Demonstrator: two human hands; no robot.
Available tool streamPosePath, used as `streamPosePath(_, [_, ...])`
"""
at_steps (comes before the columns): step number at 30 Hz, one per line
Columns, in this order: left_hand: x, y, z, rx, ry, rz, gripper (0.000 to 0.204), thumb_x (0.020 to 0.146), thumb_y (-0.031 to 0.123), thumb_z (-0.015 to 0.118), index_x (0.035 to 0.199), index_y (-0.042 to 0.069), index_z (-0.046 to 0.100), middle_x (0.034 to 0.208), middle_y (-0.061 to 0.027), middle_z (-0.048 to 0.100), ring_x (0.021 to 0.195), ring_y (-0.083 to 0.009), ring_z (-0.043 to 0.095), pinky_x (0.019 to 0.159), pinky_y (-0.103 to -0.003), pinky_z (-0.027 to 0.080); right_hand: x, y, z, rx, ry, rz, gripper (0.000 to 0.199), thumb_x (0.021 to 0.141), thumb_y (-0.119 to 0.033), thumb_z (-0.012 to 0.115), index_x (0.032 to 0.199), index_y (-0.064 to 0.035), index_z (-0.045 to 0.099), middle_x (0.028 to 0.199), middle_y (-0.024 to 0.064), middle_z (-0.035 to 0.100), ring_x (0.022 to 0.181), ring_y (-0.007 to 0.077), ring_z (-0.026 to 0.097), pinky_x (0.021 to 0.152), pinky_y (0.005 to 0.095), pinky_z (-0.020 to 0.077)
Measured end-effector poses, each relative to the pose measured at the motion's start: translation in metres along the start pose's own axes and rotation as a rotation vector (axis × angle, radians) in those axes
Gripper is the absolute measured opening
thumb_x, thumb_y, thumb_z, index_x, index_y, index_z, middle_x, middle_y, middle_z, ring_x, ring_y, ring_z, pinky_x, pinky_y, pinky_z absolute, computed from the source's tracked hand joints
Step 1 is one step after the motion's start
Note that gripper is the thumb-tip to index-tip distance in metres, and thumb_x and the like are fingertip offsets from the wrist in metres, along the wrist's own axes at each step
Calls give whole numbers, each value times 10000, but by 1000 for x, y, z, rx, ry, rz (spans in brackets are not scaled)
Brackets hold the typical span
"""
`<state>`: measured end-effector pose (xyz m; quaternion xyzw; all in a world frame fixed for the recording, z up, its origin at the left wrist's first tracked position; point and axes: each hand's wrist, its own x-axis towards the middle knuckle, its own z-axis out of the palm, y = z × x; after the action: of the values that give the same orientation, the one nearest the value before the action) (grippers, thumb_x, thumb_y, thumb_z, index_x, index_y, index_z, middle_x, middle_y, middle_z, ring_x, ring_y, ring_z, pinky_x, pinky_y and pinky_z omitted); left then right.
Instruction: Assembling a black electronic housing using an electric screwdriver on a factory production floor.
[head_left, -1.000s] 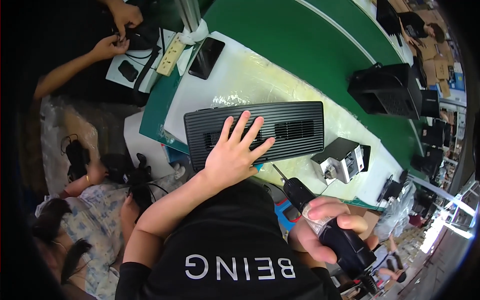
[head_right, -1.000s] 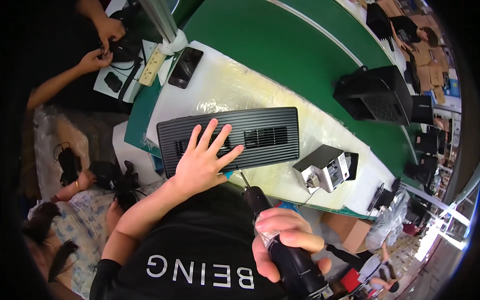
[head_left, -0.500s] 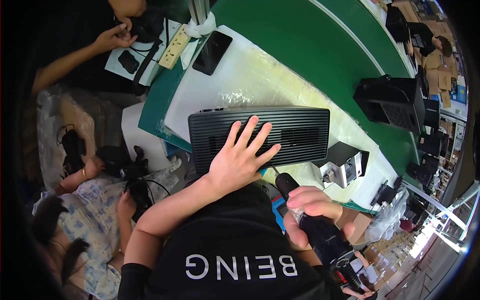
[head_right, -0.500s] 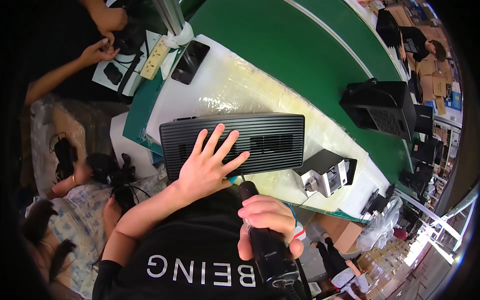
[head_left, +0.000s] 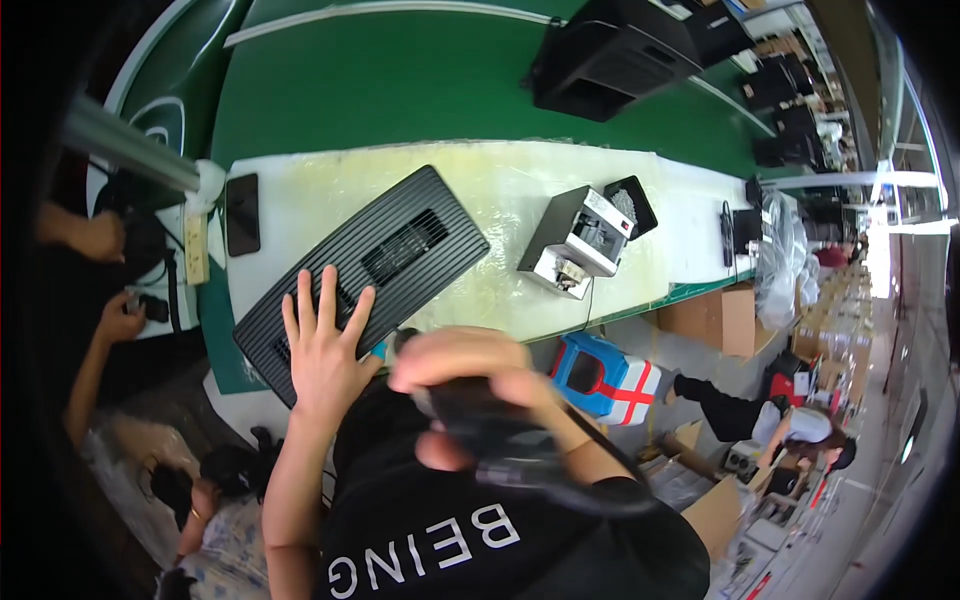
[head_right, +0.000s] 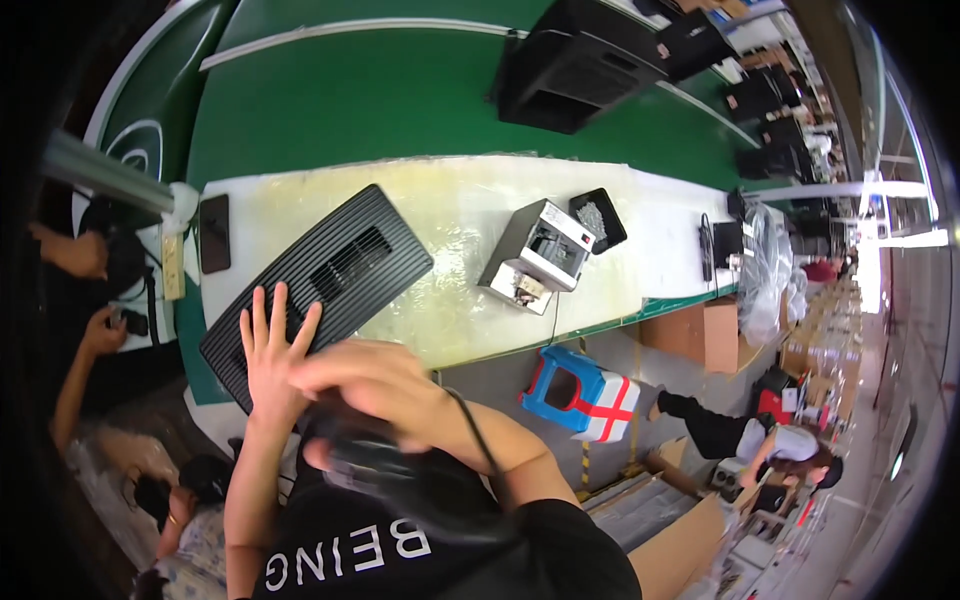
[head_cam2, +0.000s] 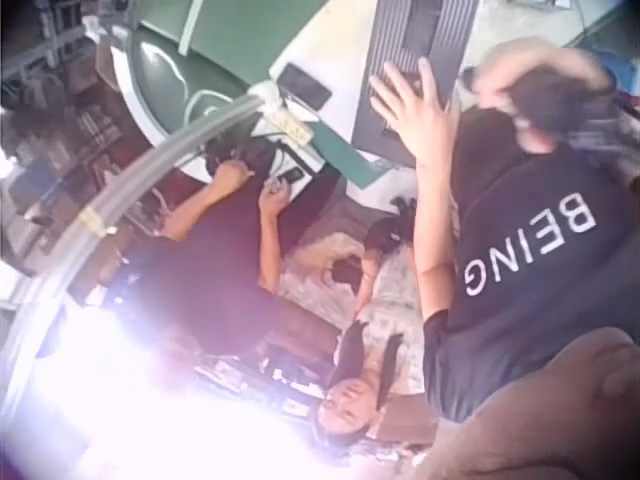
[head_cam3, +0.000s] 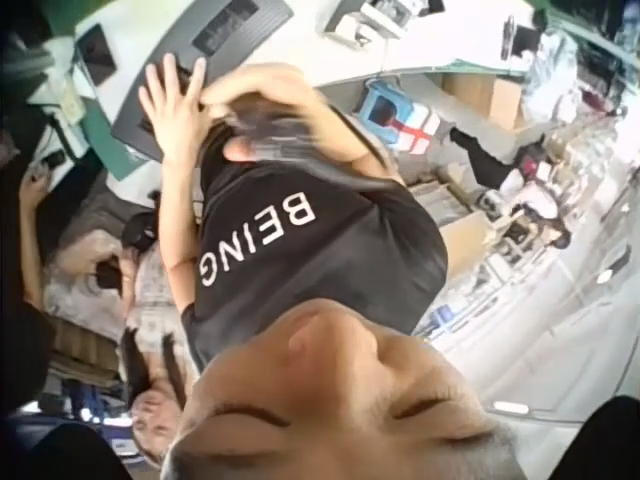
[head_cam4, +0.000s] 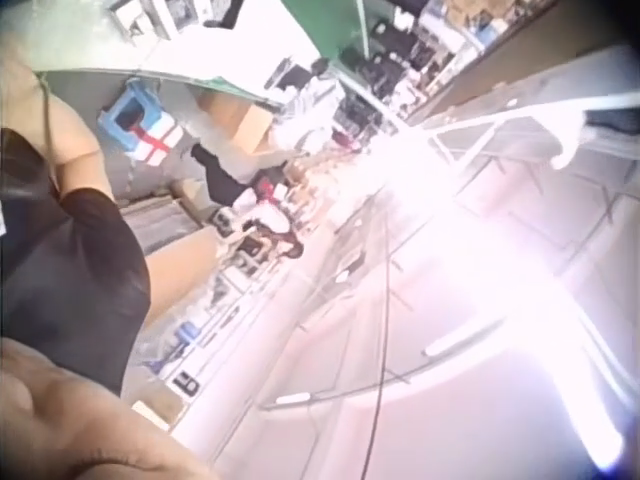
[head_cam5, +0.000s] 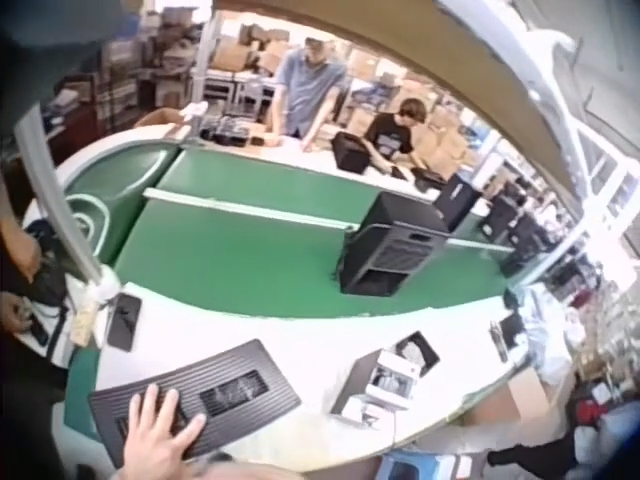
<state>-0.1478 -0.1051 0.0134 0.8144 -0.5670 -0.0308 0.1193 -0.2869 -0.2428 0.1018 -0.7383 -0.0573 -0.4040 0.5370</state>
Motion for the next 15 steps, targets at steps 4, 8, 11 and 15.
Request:
streamPosePath(4, [5, 15, -2, -37, -18, -22, 741, 583, 253, 803, 1284, 185, 572, 1470, -215, 322, 1359, -464, 259, 1075, -598, 244, -45, -18, -56, -228, 697, -138, 585, 878, -222, 651, 1287, -58, 265, 931, 164, 585, 664, 240, 621, 645, 408, 547])
streamPosePath(8, [23, 32, 5, -30, 14, 0, 747, 583, 248, 802, 1287, 181, 562, 1463, -221, 325, 1354, -473, 259, 1068, -596, 258, -107, 21, -121, -674, 943, 0, 524, 899, -153, 592, 1263, -13, 242, 948, 156, 557, 697, 216, 605, 694, 363, 519])
streamPosePath(11, [39, 46, 13, -42, 63, 9, 748, 594, 231, 783, 1300, 169, 543, 1455, -224, 330, 1352, -474, 262, 1069, -594, 258, -141, 57, -143, -722, 877, -44, 671, 892, -165, 637, 1350, -31, 166, 1100, 180, 522, 735, 214, 593, 729, 361, 509])
streamPosePath(15, [43, 41, 11, -84, 60, 68, 703, 647, 259, 776, 1296, 129, 539, 1450, -224, 338, 1356, -471, 259, 1075, -594, 245, -154, 78, -149, -764, 859, -42, 594, 898, -162, 603, 1311, -17, 201, 1066, 167, 546, 717, 201, 593, 741, 365, 510])
